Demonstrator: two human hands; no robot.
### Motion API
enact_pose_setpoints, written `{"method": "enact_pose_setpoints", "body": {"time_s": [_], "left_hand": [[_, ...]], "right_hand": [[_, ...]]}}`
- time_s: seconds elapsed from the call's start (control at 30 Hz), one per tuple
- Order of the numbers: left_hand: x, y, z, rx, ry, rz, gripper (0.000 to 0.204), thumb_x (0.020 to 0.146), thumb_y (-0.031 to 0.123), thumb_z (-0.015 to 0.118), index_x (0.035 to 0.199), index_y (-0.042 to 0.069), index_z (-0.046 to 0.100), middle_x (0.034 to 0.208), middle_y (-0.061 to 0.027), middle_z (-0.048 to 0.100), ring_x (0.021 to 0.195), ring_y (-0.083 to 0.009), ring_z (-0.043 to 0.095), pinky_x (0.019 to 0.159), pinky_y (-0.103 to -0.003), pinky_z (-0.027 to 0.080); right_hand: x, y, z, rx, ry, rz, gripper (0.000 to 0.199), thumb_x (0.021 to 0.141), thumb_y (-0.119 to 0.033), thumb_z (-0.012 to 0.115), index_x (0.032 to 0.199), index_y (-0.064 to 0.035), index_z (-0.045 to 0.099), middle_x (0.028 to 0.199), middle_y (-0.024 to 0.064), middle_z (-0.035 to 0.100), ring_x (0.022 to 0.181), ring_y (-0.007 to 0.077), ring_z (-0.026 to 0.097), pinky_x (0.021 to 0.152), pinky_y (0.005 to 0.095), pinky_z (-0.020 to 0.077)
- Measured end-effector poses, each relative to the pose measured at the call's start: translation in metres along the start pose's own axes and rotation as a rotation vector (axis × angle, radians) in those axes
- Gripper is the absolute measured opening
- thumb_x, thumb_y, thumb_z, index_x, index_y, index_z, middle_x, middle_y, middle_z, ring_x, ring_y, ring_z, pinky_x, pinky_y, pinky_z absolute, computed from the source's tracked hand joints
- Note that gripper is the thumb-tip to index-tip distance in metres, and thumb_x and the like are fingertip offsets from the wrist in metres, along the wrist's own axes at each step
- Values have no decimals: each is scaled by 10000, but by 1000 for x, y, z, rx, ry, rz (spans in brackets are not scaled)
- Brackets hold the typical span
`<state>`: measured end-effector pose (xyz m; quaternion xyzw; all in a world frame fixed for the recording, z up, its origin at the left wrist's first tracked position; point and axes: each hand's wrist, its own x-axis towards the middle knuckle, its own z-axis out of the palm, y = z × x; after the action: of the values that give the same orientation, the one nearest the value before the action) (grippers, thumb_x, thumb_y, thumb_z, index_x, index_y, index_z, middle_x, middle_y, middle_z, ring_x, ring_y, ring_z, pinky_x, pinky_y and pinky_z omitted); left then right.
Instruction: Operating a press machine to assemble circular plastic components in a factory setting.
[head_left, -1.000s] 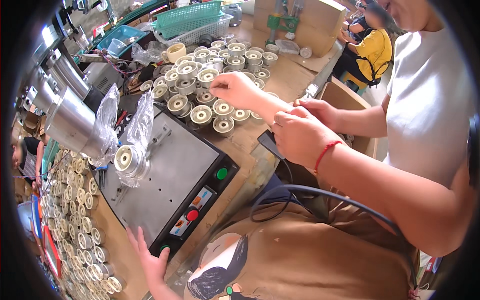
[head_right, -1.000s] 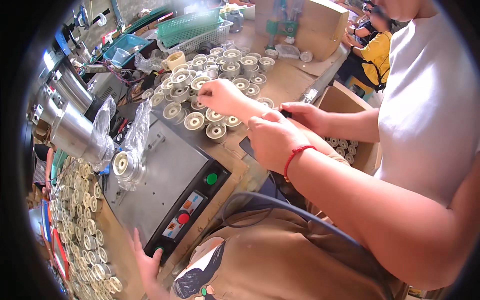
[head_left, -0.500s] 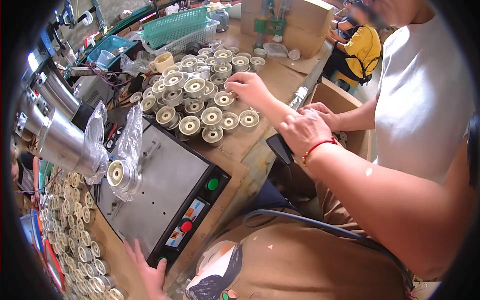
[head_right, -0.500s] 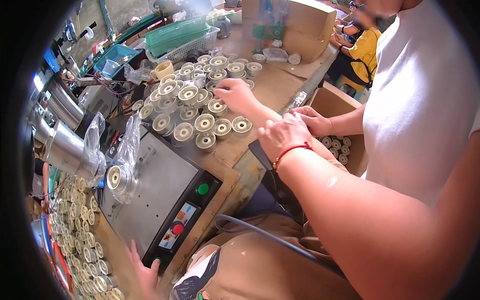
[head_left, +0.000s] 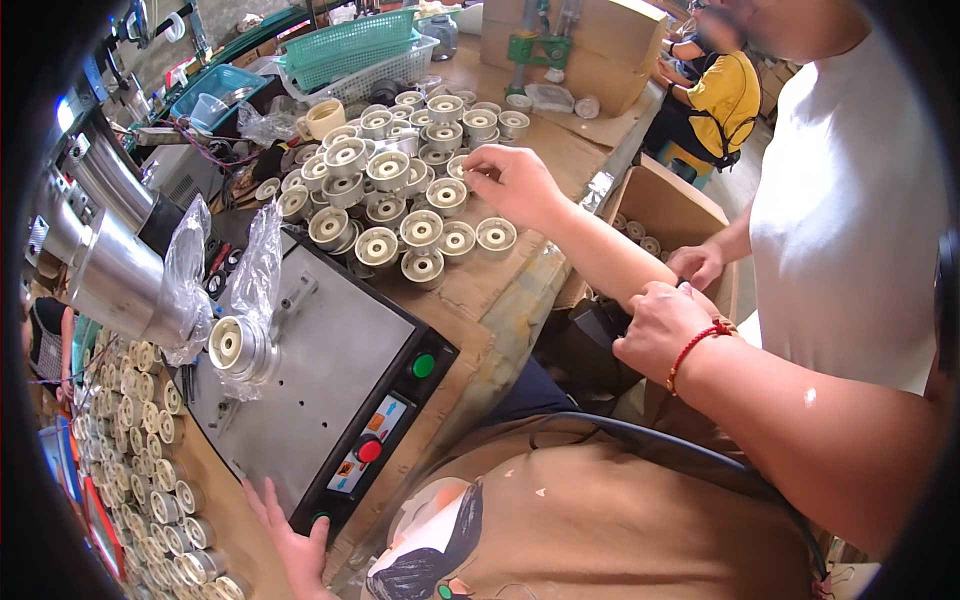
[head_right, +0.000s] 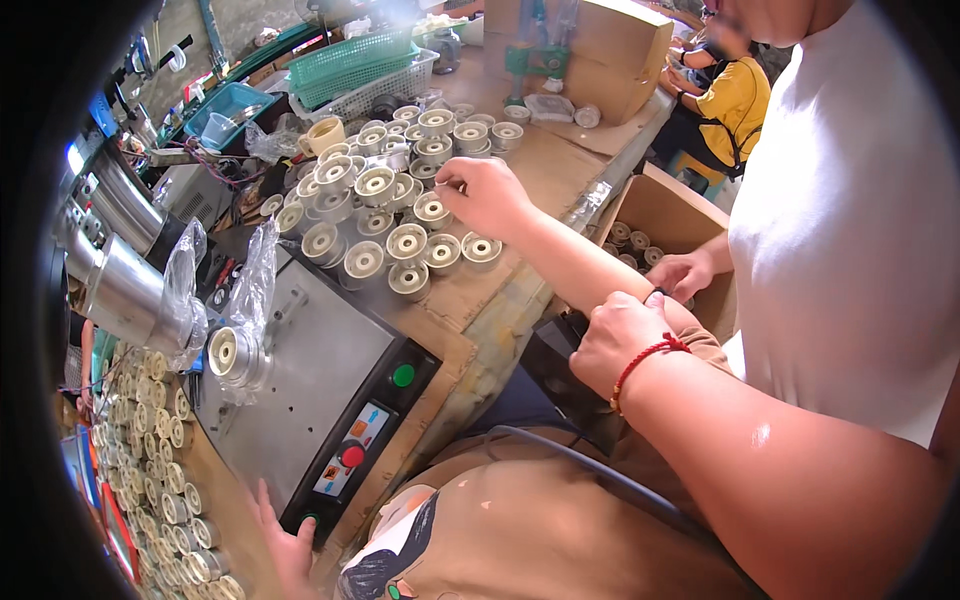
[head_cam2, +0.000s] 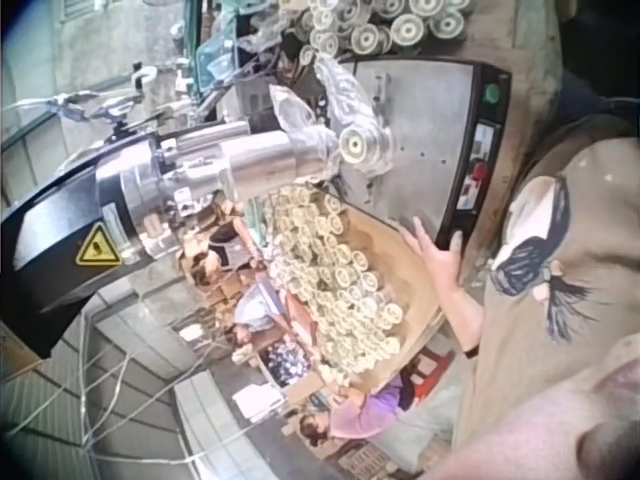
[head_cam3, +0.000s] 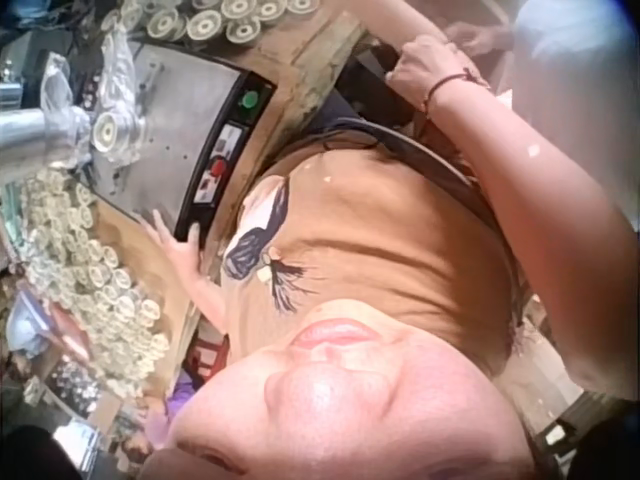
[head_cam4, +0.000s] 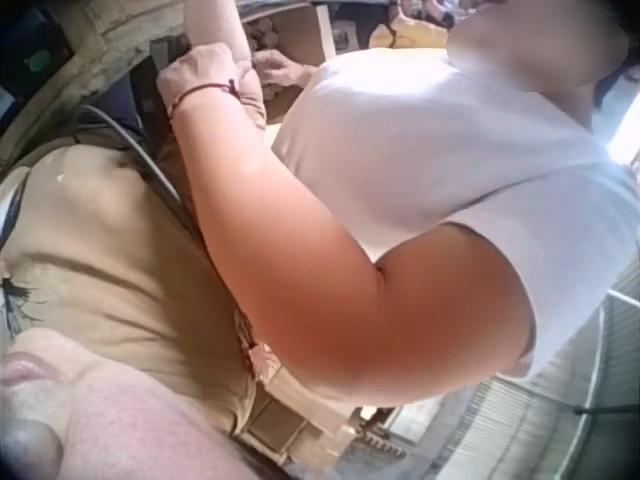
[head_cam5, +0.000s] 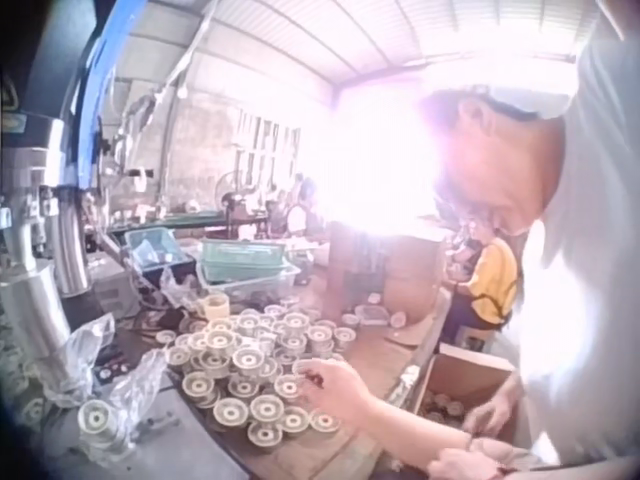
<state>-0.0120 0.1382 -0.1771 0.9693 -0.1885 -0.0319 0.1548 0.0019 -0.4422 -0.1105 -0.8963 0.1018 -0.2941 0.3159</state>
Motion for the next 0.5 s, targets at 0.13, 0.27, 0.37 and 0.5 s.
{"method": "enact_pose_setpoints", "body": {"time_s": [0.13, 0.27, 0.37, 0.5], "left_hand": [[0, 0, -1, -32, -3, -8, 1071, 615, 255, 856, 1565, 128, 378, 1688, -178, 200, 1543, -413, 191, 1242, -519, 218], [0, -1, 2, -115, -17, -11, 1070, 616, 220, 852, 1568, 139, 371, 1690, -180, 185, 1544, -410, 190, 1244, -510, 218], [-2, -3, 4, -155, -15, -4, 1079, 615, 207, 853, 1573, 147, 361, 1694, -177, 174, 1547, -407, 183, 1246, -504, 217], [-2, 3, 0, -124, -40, -39, 1107, 604, 165, 855, 1584, 164, 339, 1701, -163, 157, 1553, -398, 168, 1250, -494, 215]], "right_hand": [[-1, 18, 19, 375, -27, 271, 217, 903, -182, 699, 1049, -24, 732, 865, 109, 733, 753, 200, 680, 737, 361, 550], [-6, 16, 35, 470, 8, 337, 242, 899, -187, 703, 1067, -14, 723, 841, 98, 724, 738, 188, 666, 734, 363, 544], [-10, 12, 53, 259, 20, 202, 238, 900, -187, 699, 1068, -20, 715, 871, 119, 733, 756, 242, 693, 747, 379, 549], [-32, 8, 67, 100, -22, 76, 230, 899, -203, 699, 1068, -47, 717, 945, 170, 742, 866, 341, 712, 774, 420, 553]]}}
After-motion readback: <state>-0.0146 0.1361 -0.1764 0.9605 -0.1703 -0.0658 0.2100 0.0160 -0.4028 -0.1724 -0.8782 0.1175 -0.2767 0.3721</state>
